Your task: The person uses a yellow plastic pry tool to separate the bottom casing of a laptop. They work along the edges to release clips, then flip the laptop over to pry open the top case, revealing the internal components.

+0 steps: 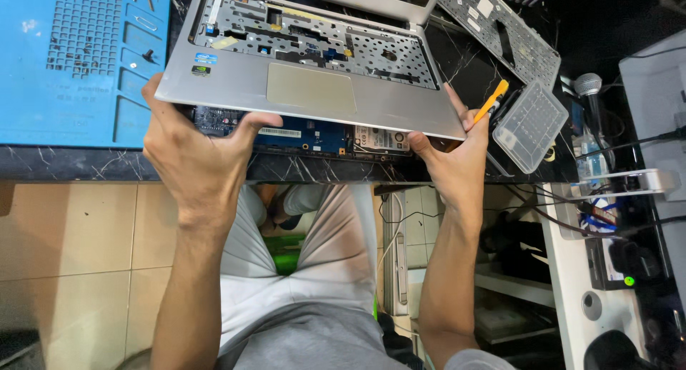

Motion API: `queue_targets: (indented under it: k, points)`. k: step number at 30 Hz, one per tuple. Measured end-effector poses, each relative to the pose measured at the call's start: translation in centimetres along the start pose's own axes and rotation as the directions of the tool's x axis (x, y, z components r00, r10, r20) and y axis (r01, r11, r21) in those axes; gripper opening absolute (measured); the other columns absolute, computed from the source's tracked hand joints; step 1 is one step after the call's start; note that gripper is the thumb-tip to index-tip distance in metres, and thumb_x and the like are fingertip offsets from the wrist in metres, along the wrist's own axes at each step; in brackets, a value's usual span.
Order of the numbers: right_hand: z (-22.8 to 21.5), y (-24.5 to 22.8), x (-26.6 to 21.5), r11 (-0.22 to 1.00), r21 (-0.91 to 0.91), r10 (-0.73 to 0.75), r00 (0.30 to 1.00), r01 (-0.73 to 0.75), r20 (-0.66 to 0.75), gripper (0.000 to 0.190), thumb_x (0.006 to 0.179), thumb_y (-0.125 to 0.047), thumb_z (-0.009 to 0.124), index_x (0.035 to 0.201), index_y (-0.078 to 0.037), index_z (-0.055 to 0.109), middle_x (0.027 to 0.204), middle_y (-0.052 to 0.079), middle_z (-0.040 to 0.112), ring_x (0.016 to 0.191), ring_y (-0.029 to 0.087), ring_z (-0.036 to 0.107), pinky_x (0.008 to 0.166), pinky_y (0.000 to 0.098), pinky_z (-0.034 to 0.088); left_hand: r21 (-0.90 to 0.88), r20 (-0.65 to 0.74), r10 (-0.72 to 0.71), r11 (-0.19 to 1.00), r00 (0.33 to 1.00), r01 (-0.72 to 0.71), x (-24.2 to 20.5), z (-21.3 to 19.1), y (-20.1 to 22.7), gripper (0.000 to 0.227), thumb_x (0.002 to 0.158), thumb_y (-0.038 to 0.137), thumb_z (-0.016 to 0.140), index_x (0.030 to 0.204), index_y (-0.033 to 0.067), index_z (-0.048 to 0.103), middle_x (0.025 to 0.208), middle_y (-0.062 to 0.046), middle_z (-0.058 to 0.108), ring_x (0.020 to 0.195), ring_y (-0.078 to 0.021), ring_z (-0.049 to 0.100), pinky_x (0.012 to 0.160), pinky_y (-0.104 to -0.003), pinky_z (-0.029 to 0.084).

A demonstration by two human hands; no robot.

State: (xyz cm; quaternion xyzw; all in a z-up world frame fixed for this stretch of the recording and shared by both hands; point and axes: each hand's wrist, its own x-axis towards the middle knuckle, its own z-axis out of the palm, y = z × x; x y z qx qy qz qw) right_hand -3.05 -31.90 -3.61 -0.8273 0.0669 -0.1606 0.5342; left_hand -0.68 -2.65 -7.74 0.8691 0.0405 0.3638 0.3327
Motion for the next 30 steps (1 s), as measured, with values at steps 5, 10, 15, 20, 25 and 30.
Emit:
queue_targets:
  k: [5,10,15,20,25,30]
  points:
    - [-0.1,-0.1,0.3,1.0,-0.007,0.009,1.0,-0.009,0.007,0.077,0.069,-0.068,0.075,0.102,-0.014,0.032,0.153,0.013,0.051,0.132,0.017,0.049,0.105,0.0289,0.04,-0.009,-0.004,-0.014,1.0,1.0,0.014,0.5,-0.3,0.7,0.106,0.074,0.078,0.081,0.128,-0.008,0.052,0.103,-0.019,0.069,0.081,-0.0403,0.071,0.069,-0.049,0.053]
    - [-0.2,-0.1,0.4,1.0,0.028,0.005,1.0,-0.005,0.02,0.076,0.069,-0.066,0.077,0.101,-0.016,0.03,0.153,0.016,0.051,0.137,0.021,0.048,0.109,0.0328,0.041,0.0,-0.005,0.002,1.0,1.0,-0.002,0.6,-0.4,0.8,0.102,0.075,0.078,0.079,0.126,-0.0069,0.056,0.107,-0.02,0.068,0.086,-0.0415,0.072,0.071,-0.051,0.054]
    - [-0.4,-0.2,0.2,1.0,0.011,0.015,1.0,-0.016,0.02,0.069,0.074,-0.055,0.081,0.097,-0.017,0.027,0.154,0.018,0.052,0.139,0.022,0.046,0.111,0.0357,0.037,0.022,0.019,0.029,0.999,0.999,-0.03,0.1,-0.3,-0.1,0.102,0.078,0.08,0.073,0.127,-0.0079,0.057,0.108,-0.021,0.067,0.09,-0.0398,0.071,0.073,-0.05,0.055]
    - [-0.9,0.8,0.1,0.995,-0.051,0.088,0.995,-0.085,0.051,0.069,0.07,-0.025,0.091,0.099,-0.016,0.029,0.144,0.022,0.054,0.151,0.022,0.041,0.115,0.0323,0.039,-0.071,0.066,0.075,0.995,0.995,-0.07,-0.4,-1.2,-0.7,0.1,0.073,0.065,0.093,0.131,-0.0101,0.061,0.125,-0.023,0.069,0.104,-0.0431,0.071,0.082,-0.049,0.054]
    - [-1.3,0.6,0.0,0.981,-0.181,0.093,0.988,-0.07,0.121,0.073,0.071,-0.04,0.087,0.111,-0.01,0.035,0.153,0.016,0.051,0.137,0.022,0.051,0.11,0.0349,0.047,-0.067,0.119,0.086,0.995,0.989,-0.078,-0.4,-1.6,-1.1,0.096,0.077,0.062,0.095,0.131,-0.0114,0.063,0.126,-0.023,0.067,0.101,-0.0407,0.071,0.08,-0.049,0.054]
    - [-1.1,1.1,0.4,0.932,-0.338,-0.106,0.99,0.133,0.097,0.071,0.078,-0.054,0.08,0.098,-0.009,0.03,0.14,0.02,0.061,0.133,0.026,0.055,0.1,0.0381,0.043,-0.015,0.022,0.073,0.997,0.997,-0.073,-0.4,-0.2,-0.7,0.104,0.074,0.075,0.084,0.127,-0.0103,0.058,0.116,-0.022,0.067,0.093,-0.0455,0.071,0.073,-0.052,0.052]
